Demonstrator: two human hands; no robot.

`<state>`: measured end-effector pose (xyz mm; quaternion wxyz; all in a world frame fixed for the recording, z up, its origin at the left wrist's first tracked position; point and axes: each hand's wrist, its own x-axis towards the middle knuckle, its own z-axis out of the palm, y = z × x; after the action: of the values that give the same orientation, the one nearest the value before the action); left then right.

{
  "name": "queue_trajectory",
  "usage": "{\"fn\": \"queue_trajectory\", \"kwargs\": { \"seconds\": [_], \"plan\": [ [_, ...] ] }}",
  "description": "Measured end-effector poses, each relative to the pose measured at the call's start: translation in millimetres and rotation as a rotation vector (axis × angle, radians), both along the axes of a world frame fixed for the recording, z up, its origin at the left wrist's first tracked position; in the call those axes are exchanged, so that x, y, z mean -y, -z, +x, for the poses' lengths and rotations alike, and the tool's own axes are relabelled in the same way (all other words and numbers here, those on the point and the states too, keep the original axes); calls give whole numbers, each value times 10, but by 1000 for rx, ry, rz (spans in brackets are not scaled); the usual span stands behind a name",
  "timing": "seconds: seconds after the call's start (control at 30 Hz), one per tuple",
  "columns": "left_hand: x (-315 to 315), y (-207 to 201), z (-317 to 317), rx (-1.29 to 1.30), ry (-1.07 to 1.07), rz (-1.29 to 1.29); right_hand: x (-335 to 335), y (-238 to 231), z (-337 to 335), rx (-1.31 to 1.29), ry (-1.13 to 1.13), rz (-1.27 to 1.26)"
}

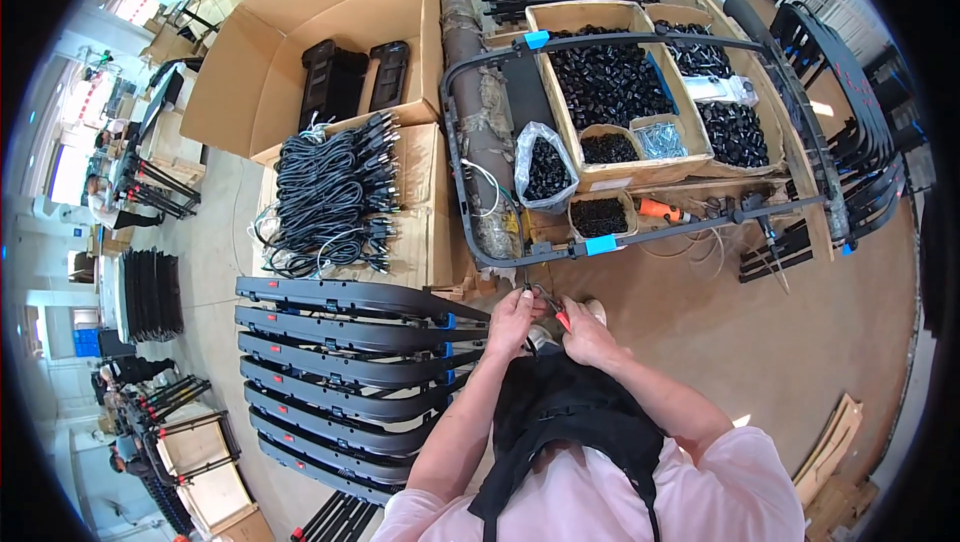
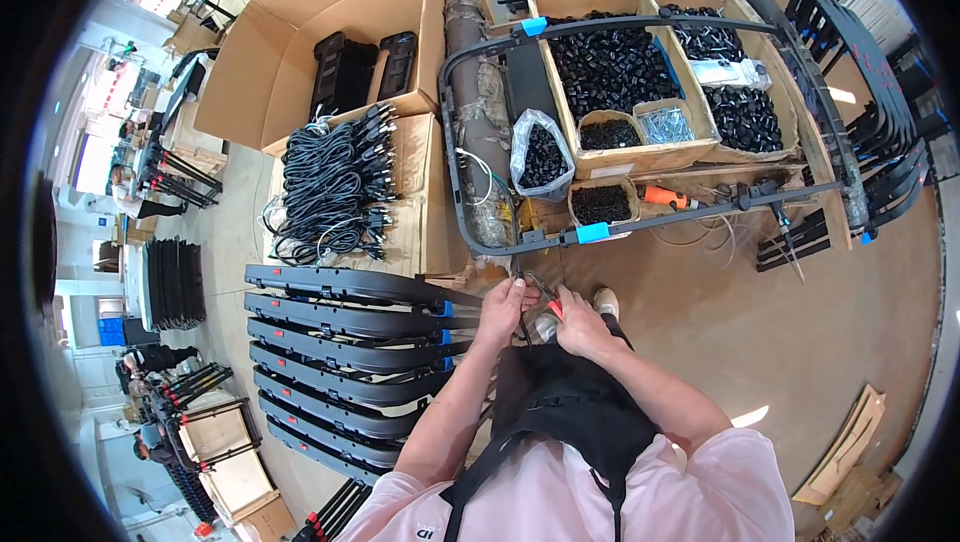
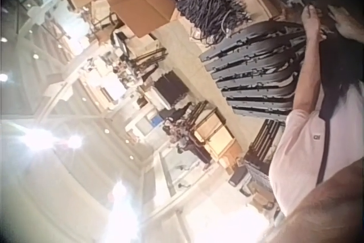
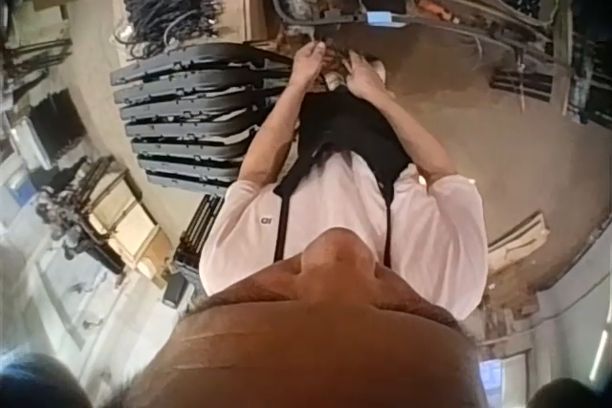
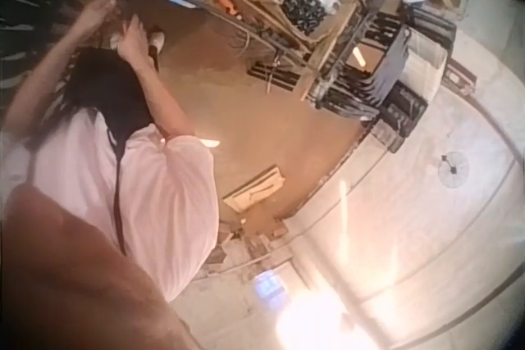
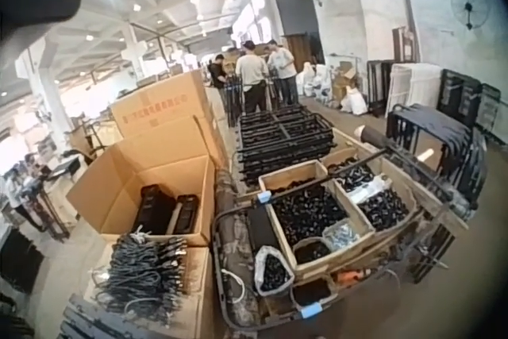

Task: Assembling internal electronic components and wiring into a plastic housing using an electric screwdriver and pliers.

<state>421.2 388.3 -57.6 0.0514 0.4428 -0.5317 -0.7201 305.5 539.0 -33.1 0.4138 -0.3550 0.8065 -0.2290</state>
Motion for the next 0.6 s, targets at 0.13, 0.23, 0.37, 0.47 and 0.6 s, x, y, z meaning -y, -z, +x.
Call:
{"fn": "queue_trajectory", "kwargs": {
  "seconds": [0.13, 0.23, 0.37, 0.47, 0.6],
  "plan": [
    [-15, 40, -11, 39, -11, -19, 38, -79, -47, 30, -68, 14],
    [-24, 73, -30, 92, -1, -76, 39, -108, -98, 24, -96, -4],
    [-74, 80, -65, 163, 2, -148, 54, -119, -187, 26, -189, 22],
    [-110, 50, -93, 191, -11, -174, 53, -64, -255, 16, -241, -3],
    [-164, -14, -144, 193, -78, -140, 59, -157, -358, 20, -308, 12]
  ]
}}
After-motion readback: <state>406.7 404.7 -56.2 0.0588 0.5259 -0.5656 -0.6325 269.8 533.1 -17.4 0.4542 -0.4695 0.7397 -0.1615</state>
